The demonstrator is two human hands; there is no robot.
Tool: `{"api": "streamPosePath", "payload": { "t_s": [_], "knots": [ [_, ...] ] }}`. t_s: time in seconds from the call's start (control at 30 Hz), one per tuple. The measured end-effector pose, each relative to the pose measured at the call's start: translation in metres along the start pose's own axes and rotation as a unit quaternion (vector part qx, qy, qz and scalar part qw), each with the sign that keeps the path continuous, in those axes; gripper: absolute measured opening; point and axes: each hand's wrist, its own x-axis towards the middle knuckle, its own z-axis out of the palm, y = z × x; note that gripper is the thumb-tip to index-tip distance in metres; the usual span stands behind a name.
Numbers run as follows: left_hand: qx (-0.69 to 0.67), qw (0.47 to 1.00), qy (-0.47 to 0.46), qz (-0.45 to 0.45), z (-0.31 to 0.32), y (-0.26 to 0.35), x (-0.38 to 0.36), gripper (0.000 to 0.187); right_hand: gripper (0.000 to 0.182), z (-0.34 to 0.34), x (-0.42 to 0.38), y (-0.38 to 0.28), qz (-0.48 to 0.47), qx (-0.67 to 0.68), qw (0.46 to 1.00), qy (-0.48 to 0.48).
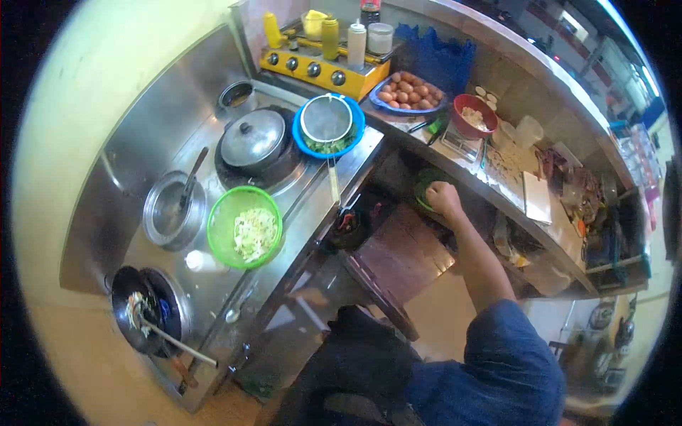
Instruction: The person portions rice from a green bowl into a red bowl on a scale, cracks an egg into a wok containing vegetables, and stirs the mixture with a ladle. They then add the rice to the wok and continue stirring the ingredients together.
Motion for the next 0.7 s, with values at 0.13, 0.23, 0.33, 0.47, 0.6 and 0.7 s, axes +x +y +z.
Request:
{"api": "streamPosePath", "payload": {
  "t_s": [0.13, 0.23, 0.33, 0.47, 0.6, 0.7],
  "knots": [
    [0.021, 1.000, -0.019, -0.003, -0.043, 0.047, 0.038, 0.042, 0.026, 0.003, 0.028, 0.030, 0.074, -0.007, 0.996, -0.044],
    [0.020, 1.000, -0.002, -0.001, -0.061, 0.090, 0.077, 0.042, 0.026, 0.020, 0.089, 0.037, 0.006, 0.025, 1.000, 0.014],
    [0.013, 1.000, 0.017, -0.012, -0.062, 0.129, 0.112, 0.042, 0.021, 0.033, 0.144, 0.028, -0.018, 0.085, 0.995, 0.046],
    [-0.003, 0.999, 0.026, -0.021, -0.057, 0.159, 0.154, 0.042, 0.021, 0.033, 0.220, 0.010, -0.031, 0.091, 0.987, 0.129],
    [-0.011, 0.999, 0.022, -0.028, -0.062, 0.176, 0.185, 0.043, 0.024, -0.012, 0.269, 0.001, 0.050, 0.084, 0.980, 0.172],
    [-0.012, 0.999, 0.021, -0.030, -0.069, 0.190, 0.206, 0.043, 0.028, -0.042, 0.298, 0.014, 0.067, 0.053, 0.970, 0.227]
  ]
}}
